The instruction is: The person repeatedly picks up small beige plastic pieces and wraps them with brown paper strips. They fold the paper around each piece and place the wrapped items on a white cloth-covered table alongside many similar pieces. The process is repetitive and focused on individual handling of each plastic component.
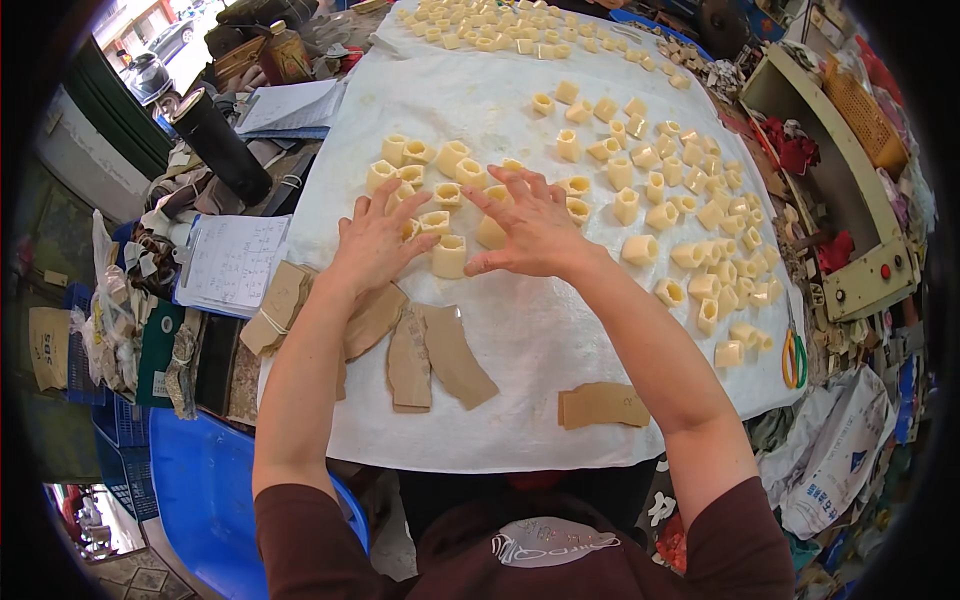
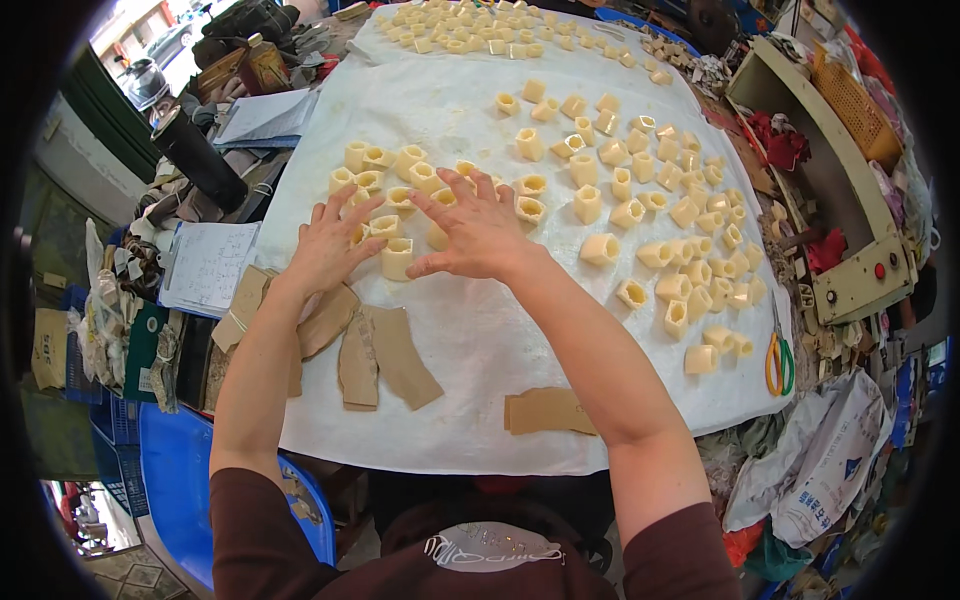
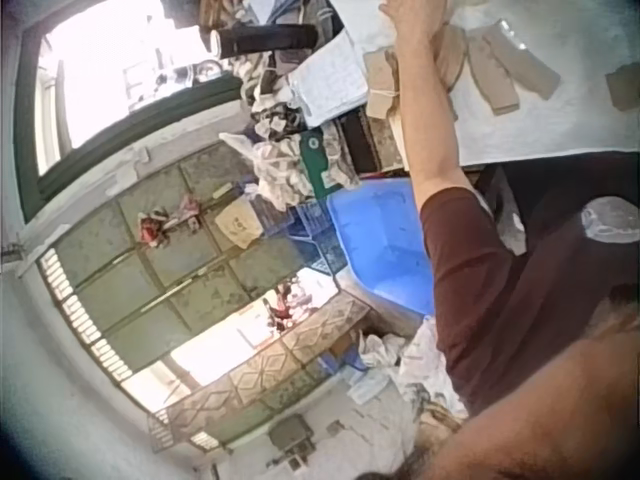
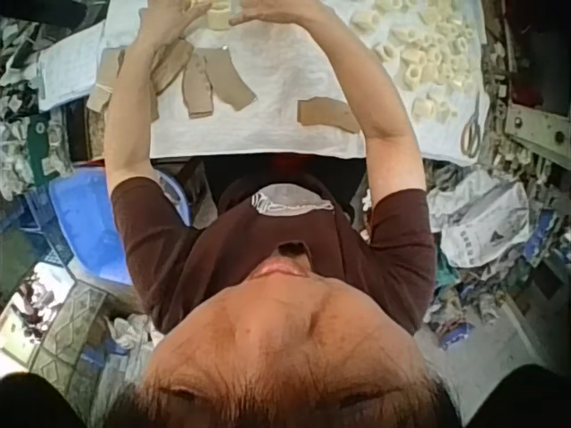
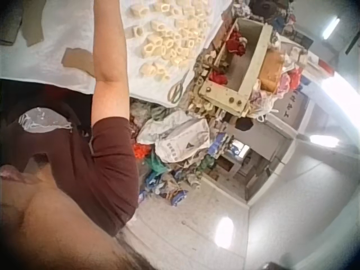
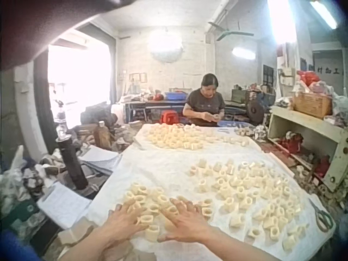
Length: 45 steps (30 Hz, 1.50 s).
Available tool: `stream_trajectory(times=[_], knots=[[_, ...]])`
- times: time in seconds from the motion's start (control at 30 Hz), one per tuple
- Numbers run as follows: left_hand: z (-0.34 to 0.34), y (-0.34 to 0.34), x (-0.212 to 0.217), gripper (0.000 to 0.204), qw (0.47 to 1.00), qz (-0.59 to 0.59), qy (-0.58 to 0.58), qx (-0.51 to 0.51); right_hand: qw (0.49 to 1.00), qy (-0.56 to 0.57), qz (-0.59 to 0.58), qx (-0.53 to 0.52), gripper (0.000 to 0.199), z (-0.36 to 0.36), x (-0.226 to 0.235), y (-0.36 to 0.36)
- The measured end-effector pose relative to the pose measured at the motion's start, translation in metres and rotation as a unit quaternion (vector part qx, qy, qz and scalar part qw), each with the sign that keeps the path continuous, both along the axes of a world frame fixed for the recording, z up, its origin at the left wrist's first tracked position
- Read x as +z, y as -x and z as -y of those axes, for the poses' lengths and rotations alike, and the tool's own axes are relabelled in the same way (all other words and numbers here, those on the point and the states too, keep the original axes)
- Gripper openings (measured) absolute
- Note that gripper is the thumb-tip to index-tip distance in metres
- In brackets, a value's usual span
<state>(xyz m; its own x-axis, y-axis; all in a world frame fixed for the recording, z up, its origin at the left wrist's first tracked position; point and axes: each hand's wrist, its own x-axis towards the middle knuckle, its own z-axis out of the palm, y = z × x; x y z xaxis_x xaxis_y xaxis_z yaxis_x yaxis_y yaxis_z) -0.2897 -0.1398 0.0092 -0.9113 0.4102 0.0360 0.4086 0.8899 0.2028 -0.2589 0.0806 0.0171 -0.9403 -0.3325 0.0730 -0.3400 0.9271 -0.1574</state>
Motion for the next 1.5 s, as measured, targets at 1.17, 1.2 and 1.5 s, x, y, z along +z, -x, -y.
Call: stream_trajectory(times=[1.17,1.2,1.5], knots=[[0.01,-0.009,0.007,0.024,0.896,-0.15,-0.418,0.003,0.932,0.311,-0.185,0.033,0.043,-0.069,0.004,-0.075],[0.002,-0.019,0.019,0.023,0.895,-0.141,-0.423,-0.012,0.938,0.291,-0.182,0.043,0.043,-0.076,0.01,-0.087],[-0.099,-0.1,0.019,0.033,0.959,-0.044,-0.154,-0.232,0.994,0.091,-0.054,0.04,0.045,-0.117,0.018,-0.155]])
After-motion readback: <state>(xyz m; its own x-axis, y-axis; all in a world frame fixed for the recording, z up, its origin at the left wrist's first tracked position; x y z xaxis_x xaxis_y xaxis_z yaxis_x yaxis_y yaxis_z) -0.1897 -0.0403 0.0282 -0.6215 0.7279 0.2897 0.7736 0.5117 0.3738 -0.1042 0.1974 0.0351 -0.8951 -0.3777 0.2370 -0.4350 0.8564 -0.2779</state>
